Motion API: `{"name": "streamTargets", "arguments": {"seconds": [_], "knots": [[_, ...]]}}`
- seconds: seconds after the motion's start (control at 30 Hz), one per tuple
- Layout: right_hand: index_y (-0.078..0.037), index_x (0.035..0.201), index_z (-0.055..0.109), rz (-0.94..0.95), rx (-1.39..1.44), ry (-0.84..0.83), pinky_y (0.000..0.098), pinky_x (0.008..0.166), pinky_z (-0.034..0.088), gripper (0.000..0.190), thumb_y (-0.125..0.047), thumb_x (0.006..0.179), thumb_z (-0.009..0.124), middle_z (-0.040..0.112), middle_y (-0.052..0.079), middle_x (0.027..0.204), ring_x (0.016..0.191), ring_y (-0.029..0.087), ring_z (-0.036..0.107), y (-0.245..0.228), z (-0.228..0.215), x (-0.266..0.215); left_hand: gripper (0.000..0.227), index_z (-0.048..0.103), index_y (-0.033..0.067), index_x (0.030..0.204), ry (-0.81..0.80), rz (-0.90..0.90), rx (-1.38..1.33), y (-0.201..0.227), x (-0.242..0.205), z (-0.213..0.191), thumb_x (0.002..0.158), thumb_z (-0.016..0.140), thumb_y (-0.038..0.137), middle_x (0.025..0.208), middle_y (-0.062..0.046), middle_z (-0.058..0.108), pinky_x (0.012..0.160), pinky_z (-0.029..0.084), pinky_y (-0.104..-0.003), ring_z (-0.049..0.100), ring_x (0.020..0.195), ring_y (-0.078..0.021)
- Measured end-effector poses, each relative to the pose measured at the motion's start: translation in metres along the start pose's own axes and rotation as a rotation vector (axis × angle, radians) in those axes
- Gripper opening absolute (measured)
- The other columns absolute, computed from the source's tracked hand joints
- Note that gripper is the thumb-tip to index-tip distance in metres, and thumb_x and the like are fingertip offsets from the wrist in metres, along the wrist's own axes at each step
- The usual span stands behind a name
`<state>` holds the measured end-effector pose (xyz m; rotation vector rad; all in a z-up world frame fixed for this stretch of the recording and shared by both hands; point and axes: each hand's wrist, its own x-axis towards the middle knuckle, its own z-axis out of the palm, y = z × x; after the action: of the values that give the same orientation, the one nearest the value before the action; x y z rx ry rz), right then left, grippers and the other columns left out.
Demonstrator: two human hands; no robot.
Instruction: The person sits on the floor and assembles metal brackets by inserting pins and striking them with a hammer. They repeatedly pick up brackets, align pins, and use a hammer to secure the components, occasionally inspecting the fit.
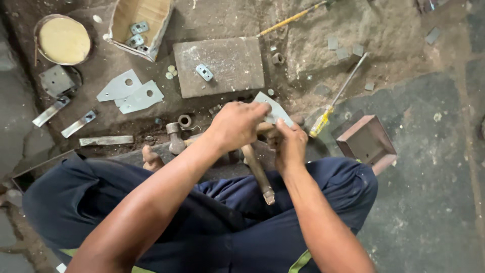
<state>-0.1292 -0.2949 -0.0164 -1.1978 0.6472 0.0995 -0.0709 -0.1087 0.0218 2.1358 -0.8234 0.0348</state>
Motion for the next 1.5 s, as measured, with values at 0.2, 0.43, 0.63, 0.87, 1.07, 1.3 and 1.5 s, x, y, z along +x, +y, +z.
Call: {"name": "streamTargets", "arguments": {"seconds": [0.2, 0.43, 0.63, 0.87, 1.07, 1.3, 1.5], "knots": [[-0.005, 0.100, 0.072, -0.074, -0.095, 0.119, 0.0295, 0.048, 0.049, 0.013, -0.015, 0.092, 0.070, 0.069, 0.004, 0.074, 0.056, 0.014, 0.063, -0.014, -0.004, 0.015, 0.024, 0.064, 0.0056, 0.103, 0.417, -0.394, -0.202, -0.032, 0.010, -0.034, 0.082, 0.055, 0.000, 0.081, -0.018, 0.067, 0.069, 0.054, -0.044, 0.070, 0.078, -0.0376], [-0.004, 0.091, 0.065, -1.187, -1.218, 0.169, 0.0435, 0.068, 0.053, 0.015, -0.013, 0.096, 0.076, 0.066, 0.013, 0.094, 0.078, 0.032, 0.066, -0.055, 0.044, 0.060, 0.028, 0.063, 0.0008, 0.110, 0.528, -0.475, -0.153, -0.065, 0.008, -0.033, 0.083, 0.056, 0.005, 0.086, -0.026, 0.065, 0.074, 0.052, -0.049, 0.066, 0.083, -0.0453], [-0.009, 0.096, 0.069, -1.260, -1.414, -0.104, 0.0475, 0.079, 0.053, 0.019, -0.021, 0.084, 0.078, 0.068, 0.009, 0.105, 0.094, 0.033, 0.068, -0.017, 0.100, 0.069, 0.024, 0.064, 0.0008, 0.103, 0.515, -0.522, -0.104, -0.077, 0.006, -0.040, 0.082, 0.058, 0.009, 0.087, -0.026, 0.067, 0.075, 0.052, -0.051, 0.066, 0.084, -0.0454], [-0.008, 0.115, 0.073, -0.293, -0.356, -0.352, 0.0276, 0.064, 0.051, 0.026, -0.019, 0.092, 0.077, 0.070, 0.006, 0.086, 0.070, 0.012, 0.064, -0.043, 0.066, 0.068, 0.027, 0.062, 0.0052, 0.105, 0.130, -0.359, 0.006, -0.053, 0.011, -0.016, 0.079, 0.062, 0.011, 0.093, -0.020, 0.070, 0.080, 0.053, -0.052, 0.067, 0.091, -0.0430], [-0.003, 0.092, 0.073, -0.364, -0.180, -0.096, 0.0283, 0.045, 0.049, 0.016, -0.017, 0.099, 0.071, 0.073, 0.008, 0.075, 0.057, 0.015, 0.067, -0.090, 0.034, 0.076, 0.061, 0.054, -0.0020, 0.136, 0.007, -0.338, 0.291, -0.039, 0.022, -0.003, 0.090, 0.064, 0.035, 0.141, -0.026, 0.051, 0.108, 0.039, -0.052, 0.049, 0.131, -0.0410], [0.001, 0.109, 0.069, -0.750, -0.308, -0.050, 0.0323, 0.069, 0.067, 0.010, -0.008, 0.106, 0.065, 0.075, 0.010, 0.090, 0.077, 0.016, 0.076, -0.097, 0.020, 0.096, 0.103, 0.027, -0.0084, 0.157, -0.207, -0.286, 0.533, -0.055, 0.039, 0.027, 0.090, 0.051, 0.066, 0.167, -0.029, 0.013, 0.125, 0.009, -0.055, 0.009, 0.156, -0.0400], [0.003, 0.111, 0.068, -0.806, -0.512, -0.087, 0.0266, 0.071, 0.060, 0.012, -0.007, 0.108, 0.066, 0.075, 0.010, 0.091, 0.079, 0.015, 0.074, -0.086, 0.035, 0.099, 0.100, 0.027, -0.0075, 0.158, -0.237, -0.158, 0.498, -0.078, 0.037, 0.028, 0.093, 0.050, 0.065, 0.169, -0.024, 0.014, 0.126, 0.007, -0.054, 0.010, 0.157, -0.0359]]}}
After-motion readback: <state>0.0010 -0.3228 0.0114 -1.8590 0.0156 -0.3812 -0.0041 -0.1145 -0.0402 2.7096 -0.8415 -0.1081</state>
